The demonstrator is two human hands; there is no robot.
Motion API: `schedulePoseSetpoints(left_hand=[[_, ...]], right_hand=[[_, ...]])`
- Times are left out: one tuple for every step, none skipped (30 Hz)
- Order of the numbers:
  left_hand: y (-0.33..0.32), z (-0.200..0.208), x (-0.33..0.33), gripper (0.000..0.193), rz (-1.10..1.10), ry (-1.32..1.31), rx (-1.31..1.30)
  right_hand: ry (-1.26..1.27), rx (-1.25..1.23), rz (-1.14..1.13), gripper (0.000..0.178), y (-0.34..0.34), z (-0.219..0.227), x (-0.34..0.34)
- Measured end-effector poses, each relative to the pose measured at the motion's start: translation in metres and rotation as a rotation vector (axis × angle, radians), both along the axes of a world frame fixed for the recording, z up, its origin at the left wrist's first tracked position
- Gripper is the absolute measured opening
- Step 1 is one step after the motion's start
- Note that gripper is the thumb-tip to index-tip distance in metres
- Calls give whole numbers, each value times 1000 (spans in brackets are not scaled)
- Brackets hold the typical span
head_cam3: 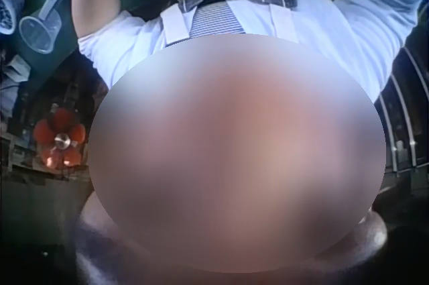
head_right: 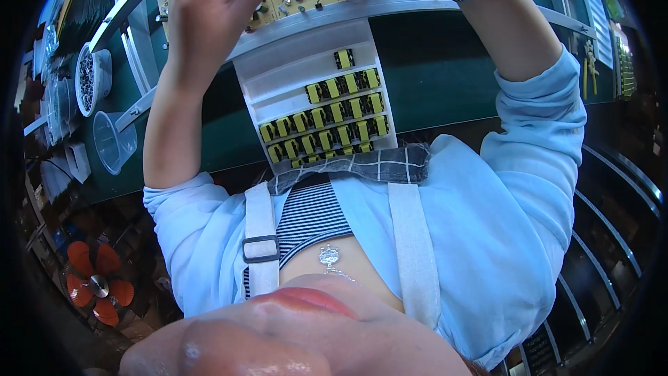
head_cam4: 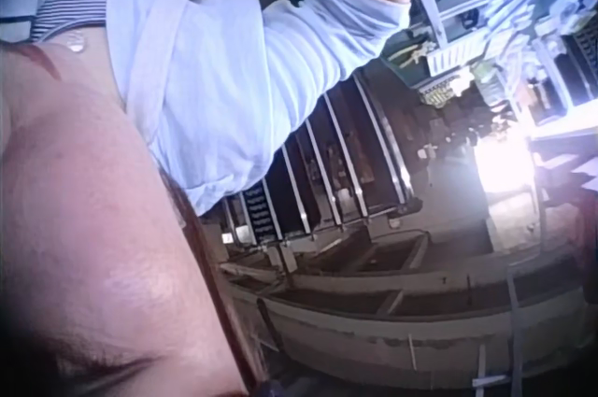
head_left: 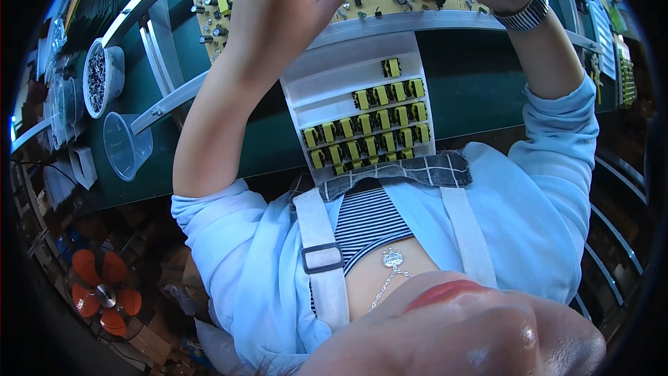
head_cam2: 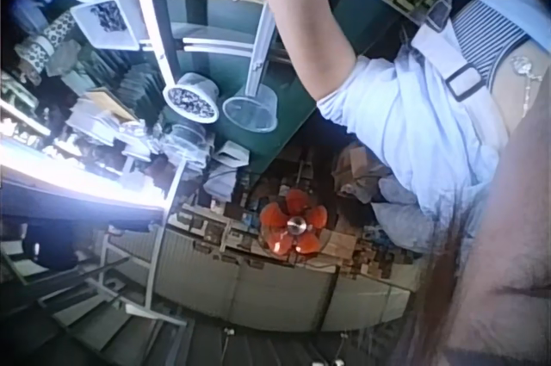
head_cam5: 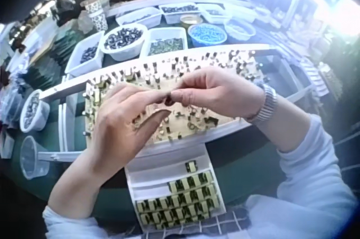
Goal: Assembling electronic components onto printed circuit boards at a manual assembly station.
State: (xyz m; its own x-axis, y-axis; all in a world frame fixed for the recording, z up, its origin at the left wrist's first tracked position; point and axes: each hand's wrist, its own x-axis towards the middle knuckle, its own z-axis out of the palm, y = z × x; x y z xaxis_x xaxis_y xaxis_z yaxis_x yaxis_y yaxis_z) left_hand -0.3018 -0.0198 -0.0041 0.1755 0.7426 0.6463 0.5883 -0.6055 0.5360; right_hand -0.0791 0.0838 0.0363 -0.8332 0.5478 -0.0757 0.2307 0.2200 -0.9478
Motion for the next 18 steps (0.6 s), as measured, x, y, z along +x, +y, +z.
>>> schedulePoseSetpoints(left_hand=[[-4, 5, -1, 19, 86, 210, -249], [1, 2, 4, 19, 87, 211, -250], [11, -3, 13, 19, -104, -98, -112], [21, -9, 22, 20, -293, -406, 30], [26, -10, 27, 23, -480, -714, 174], [26, -10, 28, 23, -481, -712, 173], [26, -10, 28, 23, -485, -710, 161], [25, -9, 28, 22, -489, -707, 149], [26, -8, 29, 22, -494, -705, 137], [25, -9, 28, 22, -492, -703, 136], [25, -9, 28, 22, -486, -720, 136], [25, -10, 28, 22, -479, -736, 137], [24, -11, 27, 21, -472, -752, 137], [25, -12, 27, 21, -470, -751, 137], [27, -13, 25, 21, -438, -725, 188], [28, -14, 24, 22, -405, -698, 238], [29, -6, 28, 22, -378, -674, 286], [25, 3, 27, 22, -381, -676, 284]], right_hand=[[54, -118, 18, 26, 2, -2, 2], [55, -119, 18, 26, 2, -3, 4], [68, -149, 18, 27, 2, -3, 7], [80, -179, 19, 27, 2, -4, 9], [93, -209, 18, 27, 3, -4, 12], [95, -210, 17, 27, 3, -5, 13], [94, -172, 26, 27, 2, -6, 15], [93, -134, 35, 26, 2, -7, 16], [92, -95, 43, 25, 2, -7, 18], [94, -96, 44, 25, 0, -7, 17], [120, -70, 5, 24, -3, -6, 17], [147, -43, -33, 23, -6, -5, 16], [173, -16, -71, 22, -7, -5, 15], [174, -17, -69, 22, -7, -3, 14], [141, 11, -49, 21, -6, 0, 13], [108, 39, -28, 20, -5, 4, 11], [74, 67, -14, 20, -4, 6, 12], [72, 66, -17, 20, -3, 5, 12]])
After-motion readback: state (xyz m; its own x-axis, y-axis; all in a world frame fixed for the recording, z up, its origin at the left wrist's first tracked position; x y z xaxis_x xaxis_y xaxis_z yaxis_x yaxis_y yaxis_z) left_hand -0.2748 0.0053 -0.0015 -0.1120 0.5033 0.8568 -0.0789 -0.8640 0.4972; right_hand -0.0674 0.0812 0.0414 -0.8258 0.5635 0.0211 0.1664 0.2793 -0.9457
